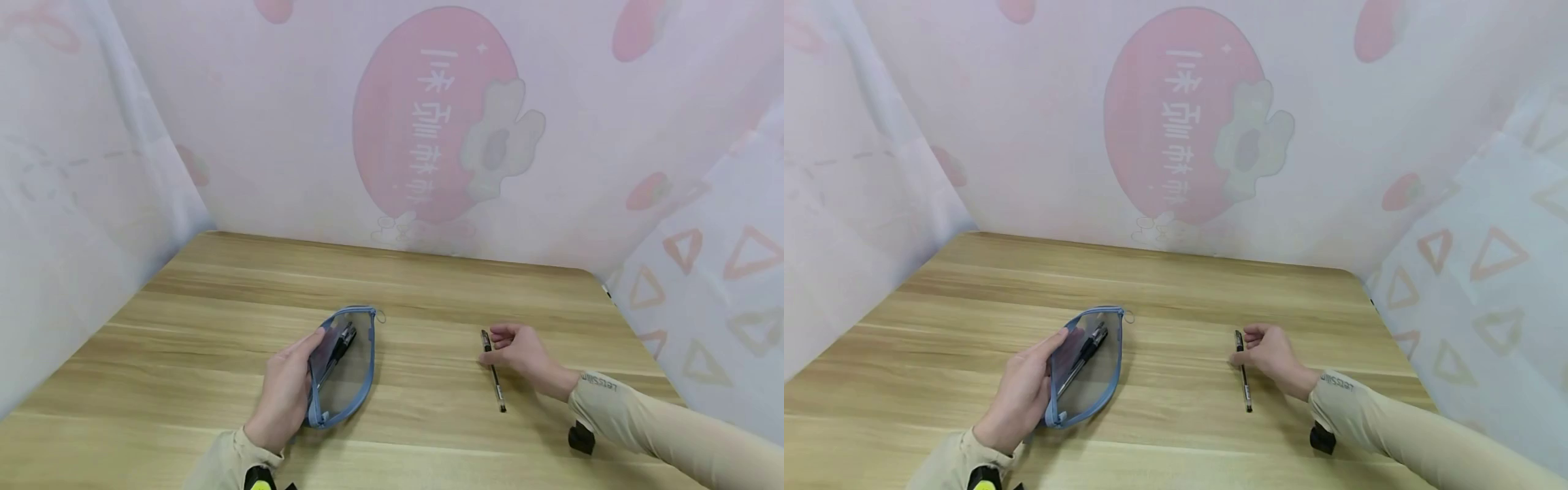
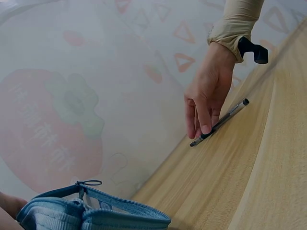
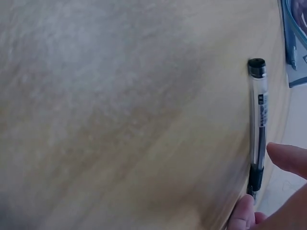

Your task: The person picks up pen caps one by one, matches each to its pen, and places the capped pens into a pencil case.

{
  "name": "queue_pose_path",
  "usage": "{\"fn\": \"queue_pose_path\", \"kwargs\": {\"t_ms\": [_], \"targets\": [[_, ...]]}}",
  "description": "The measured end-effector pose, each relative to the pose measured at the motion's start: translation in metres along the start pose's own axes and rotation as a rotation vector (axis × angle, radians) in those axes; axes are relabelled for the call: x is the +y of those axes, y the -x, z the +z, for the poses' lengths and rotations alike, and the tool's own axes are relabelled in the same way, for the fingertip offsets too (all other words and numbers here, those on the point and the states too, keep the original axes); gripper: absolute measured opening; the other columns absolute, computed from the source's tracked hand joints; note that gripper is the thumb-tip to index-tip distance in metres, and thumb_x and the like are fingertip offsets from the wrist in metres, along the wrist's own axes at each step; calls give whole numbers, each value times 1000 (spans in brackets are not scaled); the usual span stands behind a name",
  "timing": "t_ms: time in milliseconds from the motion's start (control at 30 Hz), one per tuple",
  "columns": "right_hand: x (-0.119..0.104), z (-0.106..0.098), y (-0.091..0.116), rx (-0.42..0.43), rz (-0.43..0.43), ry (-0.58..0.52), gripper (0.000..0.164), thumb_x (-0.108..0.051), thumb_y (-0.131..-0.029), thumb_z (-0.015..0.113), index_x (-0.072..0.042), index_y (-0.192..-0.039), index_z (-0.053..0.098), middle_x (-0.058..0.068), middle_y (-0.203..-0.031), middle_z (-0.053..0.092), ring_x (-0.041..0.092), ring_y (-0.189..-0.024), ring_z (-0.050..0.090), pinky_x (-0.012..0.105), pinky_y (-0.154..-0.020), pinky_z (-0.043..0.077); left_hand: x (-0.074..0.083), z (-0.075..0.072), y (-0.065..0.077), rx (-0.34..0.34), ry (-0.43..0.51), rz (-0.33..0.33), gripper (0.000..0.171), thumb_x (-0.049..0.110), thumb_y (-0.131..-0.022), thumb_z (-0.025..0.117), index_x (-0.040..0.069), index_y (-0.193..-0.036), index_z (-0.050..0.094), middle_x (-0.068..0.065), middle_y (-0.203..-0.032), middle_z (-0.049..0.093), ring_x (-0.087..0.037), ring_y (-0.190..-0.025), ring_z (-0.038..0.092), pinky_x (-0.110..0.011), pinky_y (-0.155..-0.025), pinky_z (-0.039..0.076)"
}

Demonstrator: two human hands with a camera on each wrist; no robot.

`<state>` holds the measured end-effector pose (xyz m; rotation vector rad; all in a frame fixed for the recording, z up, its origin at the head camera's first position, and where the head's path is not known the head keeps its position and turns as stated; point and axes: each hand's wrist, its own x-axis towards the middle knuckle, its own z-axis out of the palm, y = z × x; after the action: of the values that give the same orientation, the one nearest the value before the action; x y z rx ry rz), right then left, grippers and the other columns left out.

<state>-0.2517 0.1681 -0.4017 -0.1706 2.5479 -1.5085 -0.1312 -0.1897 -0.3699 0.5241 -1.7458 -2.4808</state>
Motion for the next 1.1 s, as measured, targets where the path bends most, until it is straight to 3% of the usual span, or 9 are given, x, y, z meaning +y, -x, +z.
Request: {"fn": "queue_pose_path", "kwargs": {"t_ms": [133,367,533,800,1100], "targets": [[-2,4,0,2,-2,23,71,0,-68,88,14,-129,53,21,-116,60,30,-100,58,30,-82,52,-1,0,0,6,-13,-4,47,31,-99,61,0,-134,56,-10,-145,47,-21,-137,36,-38,-115,25],[-2,9,0,21,1,17,64,9,-68,84,13,-126,56,20,-113,61,29,-97,59,29,-80,53,-3,3,-3,36,41,6,42,24,-98,61,-2,-131,58,-12,-138,55,-15,-123,52,-30,-105,39],[-2,9,-1,5,-21,15,59,14,-69,80,14,-124,56,19,-109,62,28,-95,60,26,-76,54,-3,2,-1,38,34,3,42,24,-98,61,-2,-132,57,-13,-138,55,-17,-124,52,-31,-105,40],[-5,5,-8,-58,-132,191,40,7,-74,80,10,-111,67,10,-90,66,19,-79,61,25,-67,53,-4,4,-3,34,29,22,44,24,-98,62,-2,-133,56,-14,-138,54,-19,-125,50,-33,-106,39],[-12,3,-7,-95,-210,281,27,4,-78,78,3,-105,74,4,-83,68,16,-74,60,28,-64,51,-2,4,0,43,33,27,43,24,-97,63,-2,-131,57,-13,-137,56,-18,-124,51,-32,-105,39]]}}
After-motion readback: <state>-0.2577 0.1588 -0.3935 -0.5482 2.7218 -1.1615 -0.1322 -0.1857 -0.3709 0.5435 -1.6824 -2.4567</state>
